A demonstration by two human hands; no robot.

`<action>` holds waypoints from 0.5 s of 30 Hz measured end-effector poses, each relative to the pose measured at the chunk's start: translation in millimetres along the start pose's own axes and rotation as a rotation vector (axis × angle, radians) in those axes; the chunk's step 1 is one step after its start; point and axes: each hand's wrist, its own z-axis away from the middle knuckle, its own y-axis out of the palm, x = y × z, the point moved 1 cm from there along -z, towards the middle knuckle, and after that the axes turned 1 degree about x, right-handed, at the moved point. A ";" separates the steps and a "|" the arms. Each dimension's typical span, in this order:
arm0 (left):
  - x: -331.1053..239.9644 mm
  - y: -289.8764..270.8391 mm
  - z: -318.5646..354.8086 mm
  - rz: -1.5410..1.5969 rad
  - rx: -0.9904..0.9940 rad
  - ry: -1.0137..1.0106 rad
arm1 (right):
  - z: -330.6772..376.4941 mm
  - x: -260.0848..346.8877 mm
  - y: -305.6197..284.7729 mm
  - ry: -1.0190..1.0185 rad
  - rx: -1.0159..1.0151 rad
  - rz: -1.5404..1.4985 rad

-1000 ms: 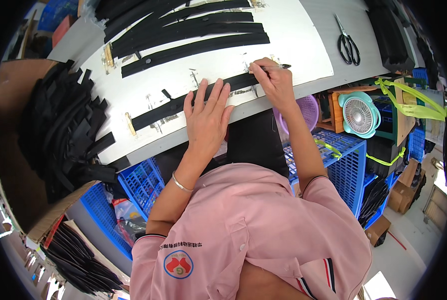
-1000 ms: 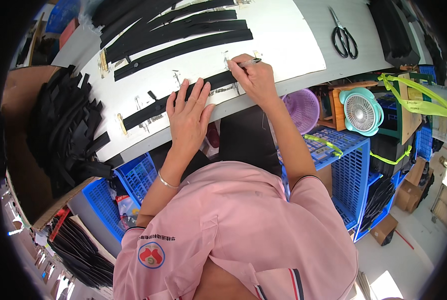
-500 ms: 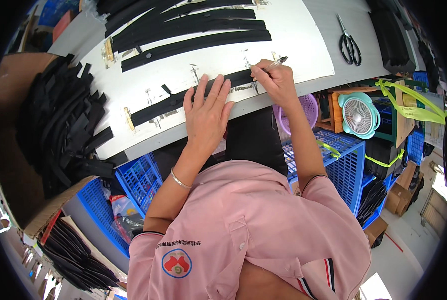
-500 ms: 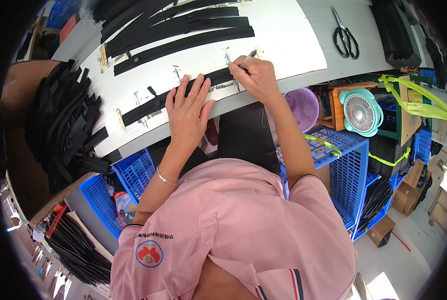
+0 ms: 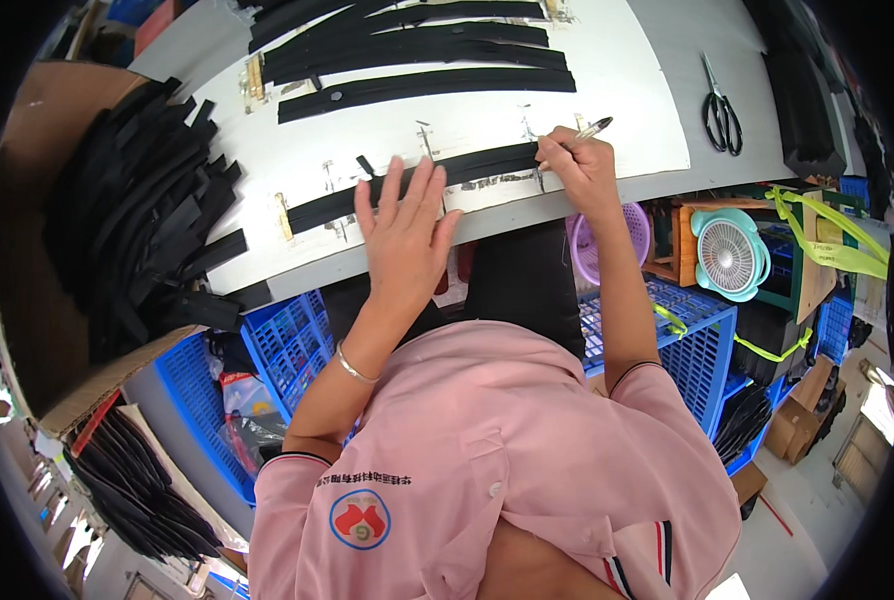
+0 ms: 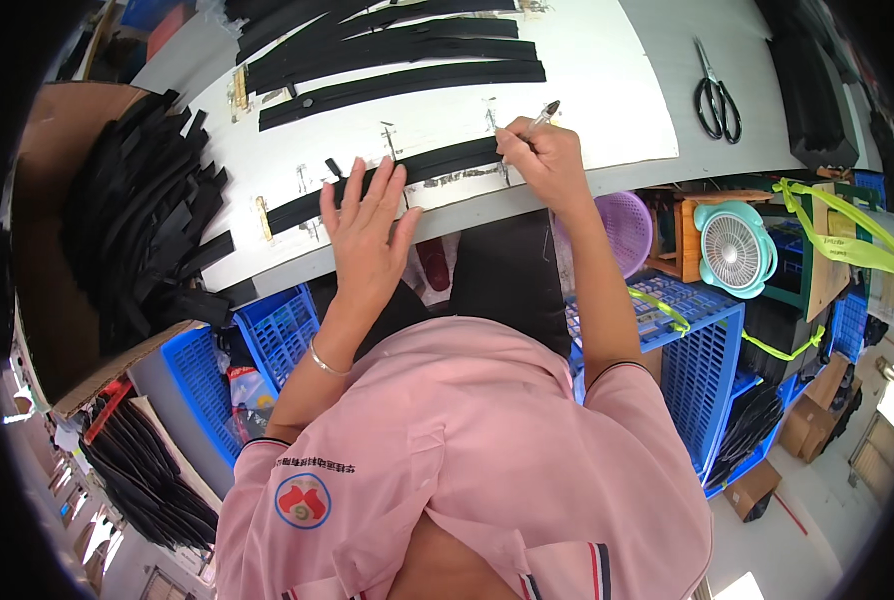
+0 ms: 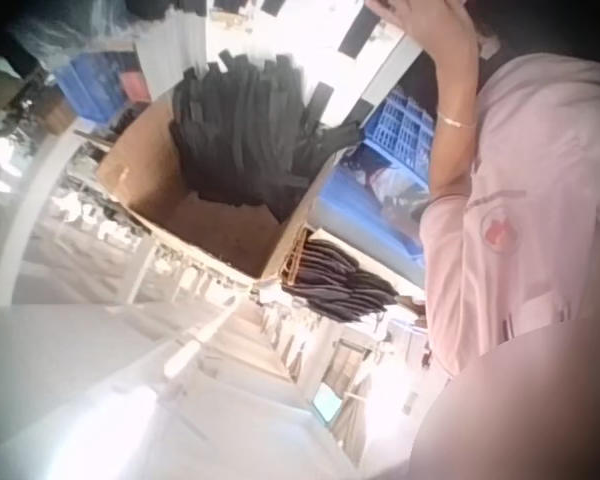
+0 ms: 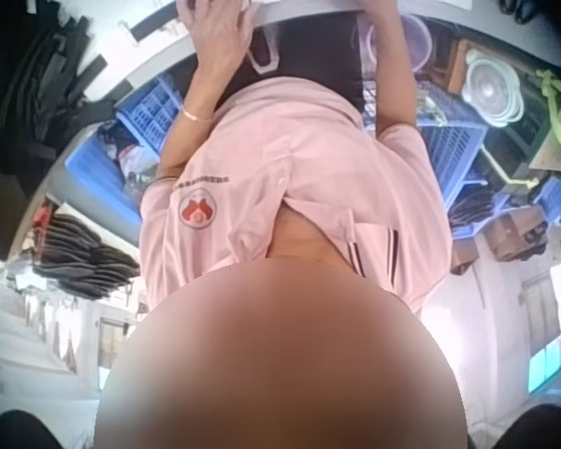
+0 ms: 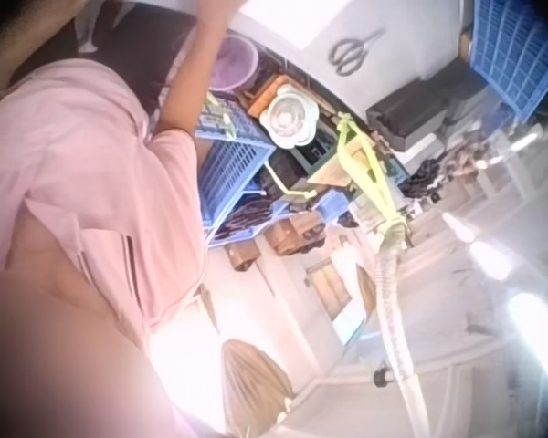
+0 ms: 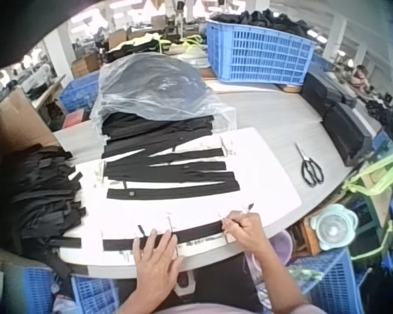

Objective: Marking measurement points on black fabric straps using a pen and a template on a workbench.

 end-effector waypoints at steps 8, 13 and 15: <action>15.0 1.5 11.2 -0.007 -0.026 -0.015 | -5.6 36.4 23.3 0.075 -0.109 -0.081; 15.3 2.0 11.9 0.025 -0.034 -0.022 | -12.0 63.2 80.2 -0.029 -0.051 -0.122; 15.4 3.3 11.6 0.045 -0.040 -0.022 | -13.3 56.6 92.2 -0.076 -0.039 -0.073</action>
